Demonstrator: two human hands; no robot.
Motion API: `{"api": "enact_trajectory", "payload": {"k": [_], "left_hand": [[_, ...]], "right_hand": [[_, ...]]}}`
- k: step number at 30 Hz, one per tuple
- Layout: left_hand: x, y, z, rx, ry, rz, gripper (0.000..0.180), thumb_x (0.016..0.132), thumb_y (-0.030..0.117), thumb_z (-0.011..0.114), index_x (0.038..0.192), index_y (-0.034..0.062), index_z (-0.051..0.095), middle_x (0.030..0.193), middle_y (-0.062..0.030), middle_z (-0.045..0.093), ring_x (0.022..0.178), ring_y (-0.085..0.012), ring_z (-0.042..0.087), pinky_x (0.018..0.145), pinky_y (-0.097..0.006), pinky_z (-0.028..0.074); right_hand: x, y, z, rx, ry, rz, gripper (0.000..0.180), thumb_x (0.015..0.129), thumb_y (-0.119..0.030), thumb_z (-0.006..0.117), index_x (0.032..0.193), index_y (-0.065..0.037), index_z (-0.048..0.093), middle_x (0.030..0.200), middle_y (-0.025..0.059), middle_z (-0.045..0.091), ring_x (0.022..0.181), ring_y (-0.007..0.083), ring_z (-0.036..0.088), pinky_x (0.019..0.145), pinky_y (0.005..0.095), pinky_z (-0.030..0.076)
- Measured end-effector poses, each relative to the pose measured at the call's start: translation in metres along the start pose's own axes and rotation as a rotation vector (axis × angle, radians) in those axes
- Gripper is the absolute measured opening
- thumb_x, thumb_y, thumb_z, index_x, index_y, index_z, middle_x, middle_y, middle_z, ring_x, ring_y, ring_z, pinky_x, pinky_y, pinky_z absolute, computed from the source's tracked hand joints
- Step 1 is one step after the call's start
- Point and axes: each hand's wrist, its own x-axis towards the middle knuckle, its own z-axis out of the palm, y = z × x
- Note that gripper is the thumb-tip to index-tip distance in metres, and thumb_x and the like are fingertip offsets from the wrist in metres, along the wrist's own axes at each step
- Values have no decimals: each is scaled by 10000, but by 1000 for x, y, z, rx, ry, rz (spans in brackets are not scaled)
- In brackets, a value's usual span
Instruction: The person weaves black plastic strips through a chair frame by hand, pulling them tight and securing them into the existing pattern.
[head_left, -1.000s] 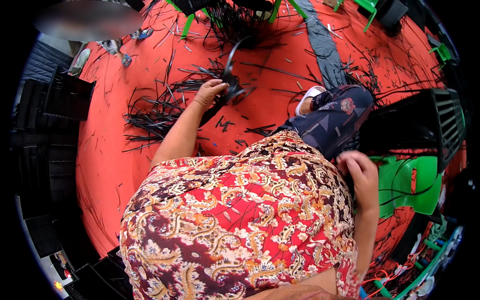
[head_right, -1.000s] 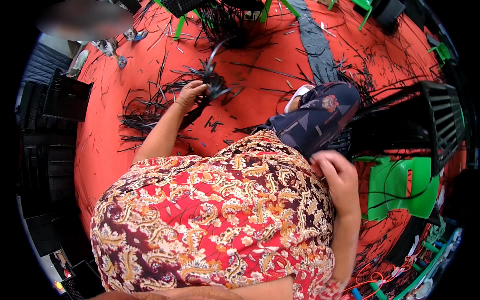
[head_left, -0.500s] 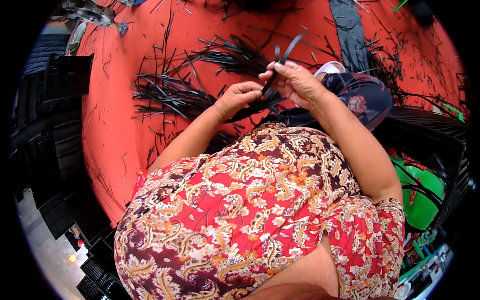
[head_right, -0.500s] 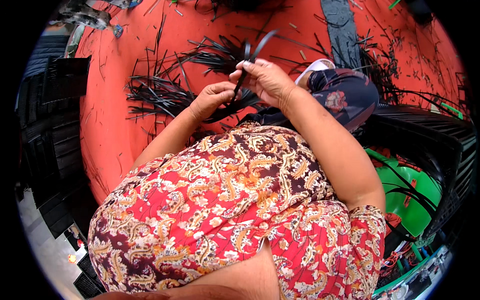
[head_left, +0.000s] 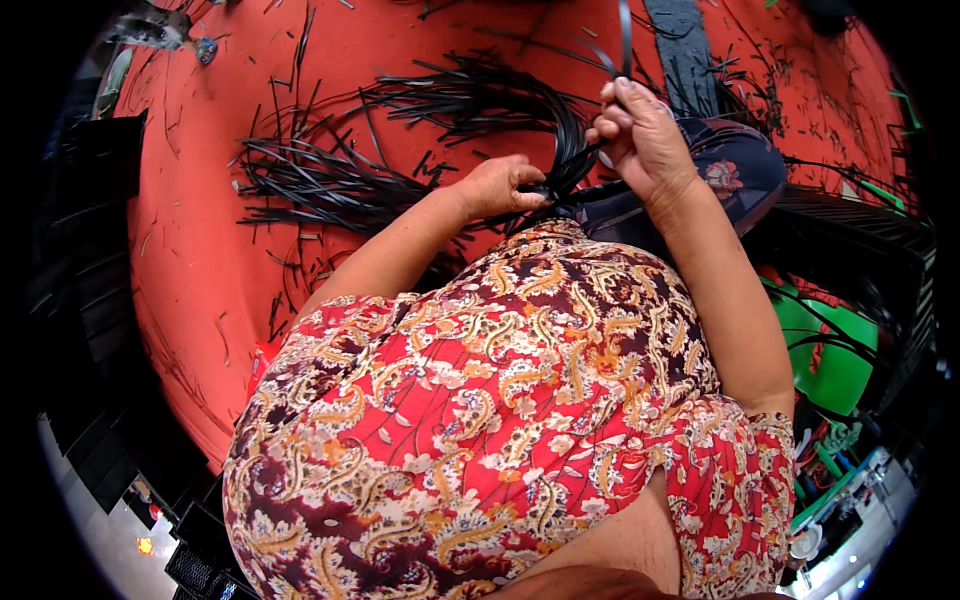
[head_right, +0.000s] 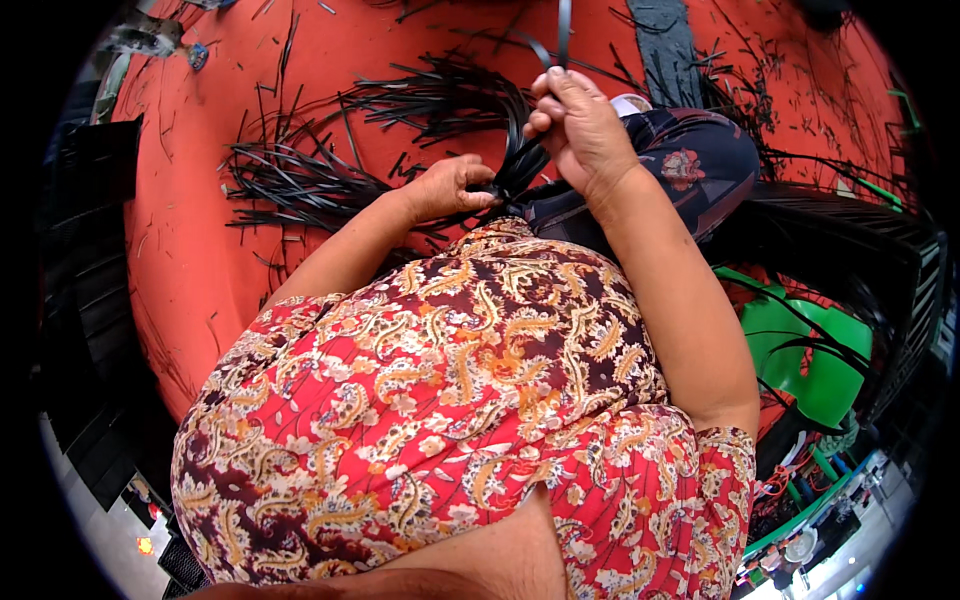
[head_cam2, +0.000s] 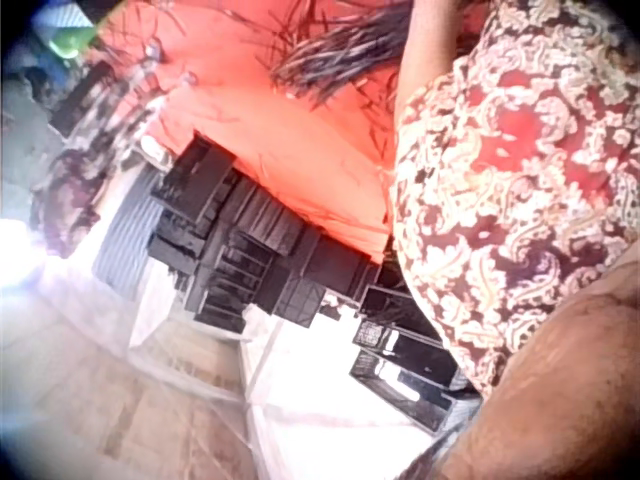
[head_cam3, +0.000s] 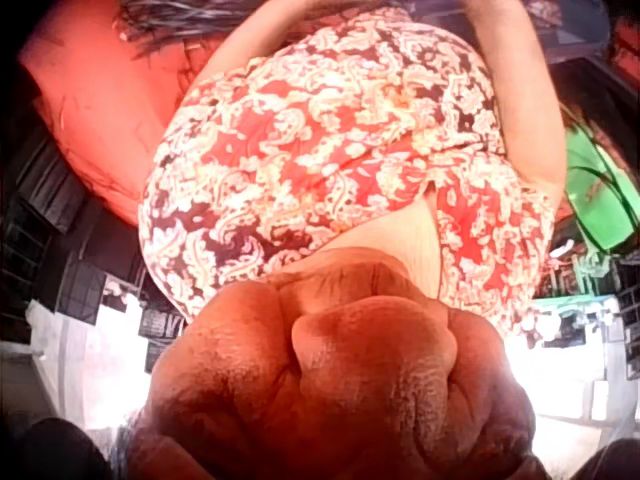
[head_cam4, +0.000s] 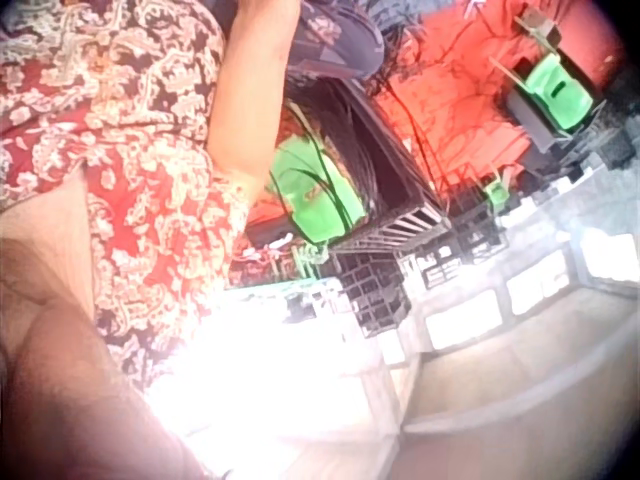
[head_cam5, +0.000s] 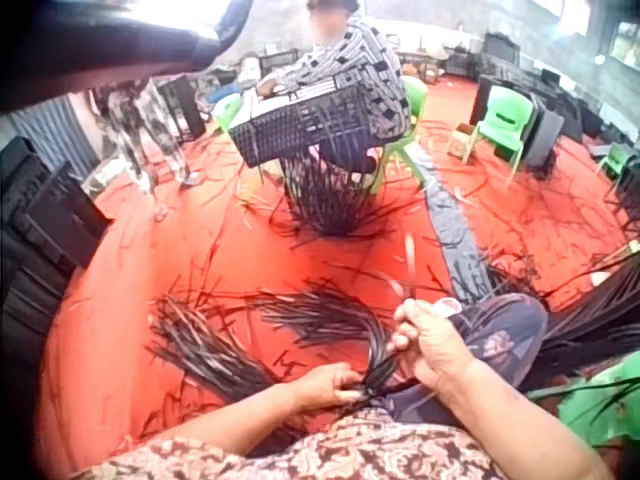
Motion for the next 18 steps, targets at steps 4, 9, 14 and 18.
{"api": "enact_trajectory", "payload": {"k": [4,9,14,18], "left_hand": [[1,2,-2,-252,98,117,445,699,277,628,1054,22,544,976,-185,581,935,-323,554,787,-361,442],[-14,4,-4,-157,45,31,396,748,181,612,1094,48,473,844,-159,594,811,-275,593,713,-336,454],[-28,-29,-9,-55,144,-50,395,749,156,597,1121,143,464,863,-119,607,829,-286,599,704,-359,460],[-50,-61,-19,67,190,-140,366,734,194,602,1073,143,471,892,-127,603,859,-318,581,712,-384,455]], "right_hand": [[-7,-20,-7,21,71,-87,162,893,-194,489,804,-63,525,535,-58,350,470,70,369,538,277,406],[3,-66,-46,140,21,-208,167,887,-178,492,773,-57,502,526,-65,323,435,52,310,463,230,296],[-26,-91,14,-171,-35,-343,200,900,-189,477,797,-24,526,526,-65,304,450,46,300,470,218,285],[-84,-127,65,-364,-141,-544,218,894,-190,481,862,10,561,532,-48,338,462,55,314,476,212,283]]}}
